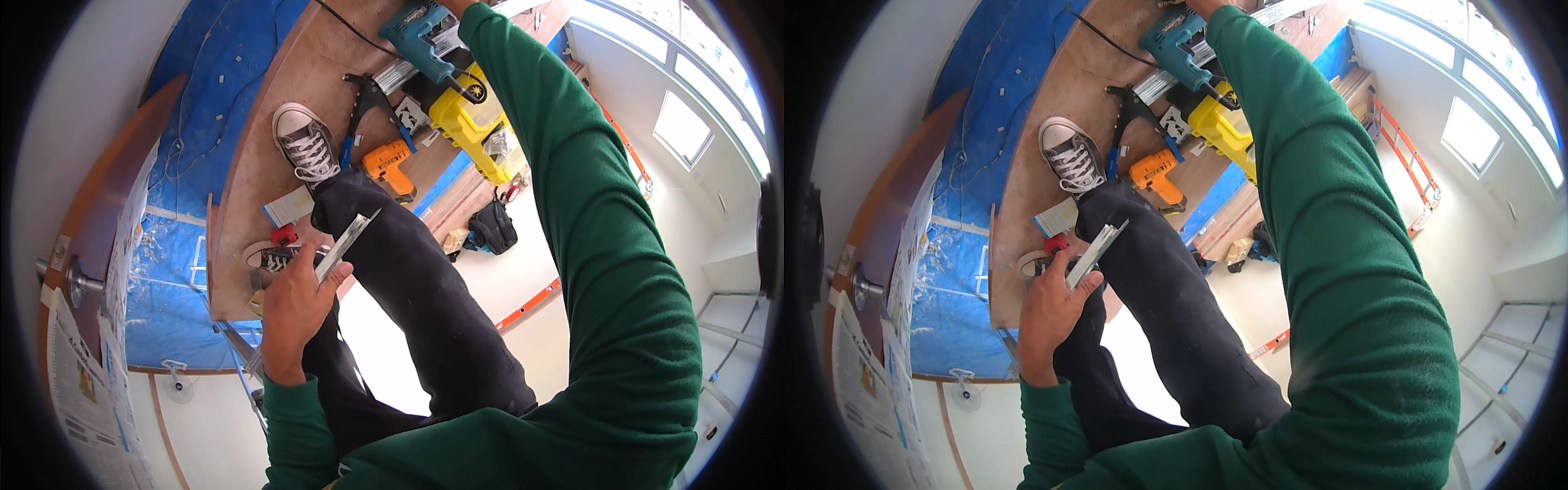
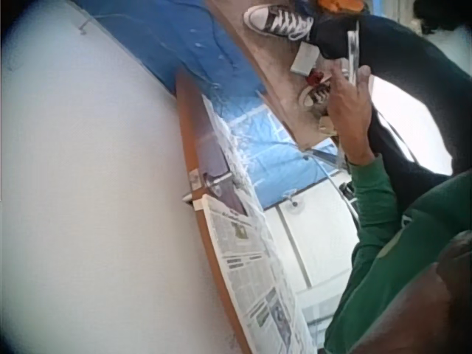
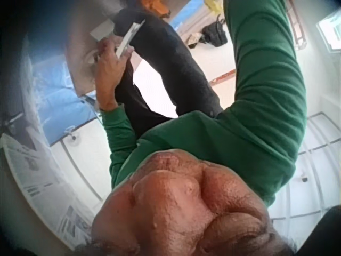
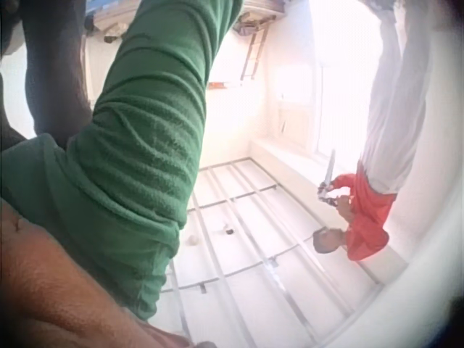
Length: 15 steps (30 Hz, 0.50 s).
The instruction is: The person installs a long white molding strip along the ceiling edge. They use a drill to secure the molding, then a manual crimping tool to fasten it further. The person also opens a yellow toolbox to retrieve additional items.
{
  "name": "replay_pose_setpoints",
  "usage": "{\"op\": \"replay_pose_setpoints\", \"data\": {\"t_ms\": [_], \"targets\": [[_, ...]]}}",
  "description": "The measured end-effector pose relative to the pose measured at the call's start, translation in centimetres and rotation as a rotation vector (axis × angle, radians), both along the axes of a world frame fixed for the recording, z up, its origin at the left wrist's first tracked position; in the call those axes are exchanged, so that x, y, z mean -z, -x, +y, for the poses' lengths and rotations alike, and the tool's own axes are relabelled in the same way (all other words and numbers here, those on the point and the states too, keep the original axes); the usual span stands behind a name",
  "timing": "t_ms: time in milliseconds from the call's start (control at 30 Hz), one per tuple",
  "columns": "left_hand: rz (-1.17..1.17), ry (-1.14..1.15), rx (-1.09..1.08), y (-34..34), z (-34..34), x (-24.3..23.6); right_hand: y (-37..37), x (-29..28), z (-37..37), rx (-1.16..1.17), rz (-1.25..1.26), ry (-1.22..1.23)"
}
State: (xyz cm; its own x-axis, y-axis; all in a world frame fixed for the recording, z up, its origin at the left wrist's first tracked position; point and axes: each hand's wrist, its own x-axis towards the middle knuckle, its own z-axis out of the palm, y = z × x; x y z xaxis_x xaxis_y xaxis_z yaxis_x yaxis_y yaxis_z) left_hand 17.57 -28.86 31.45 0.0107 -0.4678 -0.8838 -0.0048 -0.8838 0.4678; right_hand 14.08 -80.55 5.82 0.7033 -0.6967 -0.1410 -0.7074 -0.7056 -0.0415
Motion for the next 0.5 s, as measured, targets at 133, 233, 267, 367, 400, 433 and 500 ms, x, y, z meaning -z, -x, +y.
{"op": "replay_pose_setpoints", "data": {"t_ms": [133, 233, 267, 367, 400, 433, 500], "targets": [[-0.020, 0.042, -0.015, 0.4, 0.0, 0.2, -1.0, 0.9, -1.6, 0.041, 0.162, -0.061], [-0.012, 0.012, -0.004, 0.4, -0.1, 0.2, -1.0, 2.1, -2.3, 0.087, 0.124, -0.090], [-0.003, -0.003, 0.004, 0.4, -0.1, 0.3, -0.8, 2.4, -2.4, 0.066, 0.129, -0.086], [-0.003, 0.024, 0.006, 0.3, -0.2, 0.4, 0.1, 2.8, -3.1, -0.010, 0.086, -0.103], [-0.015, 0.046, 0.000, 0.4, -0.3, 0.4, 0.2, 3.1, -3.4, -0.041, 0.054, -0.113], [-0.017, 0.044, -0.002, 0.4, -0.4, 0.4, 0.2, 3.4, -3.7, -0.043, 0.046, -0.119], [0.007, 0.031, 0.001, 0.4, -0.5, 0.5, 0.6, 4.6, -4.3, -0.040, 0.046, -0.136]]}}
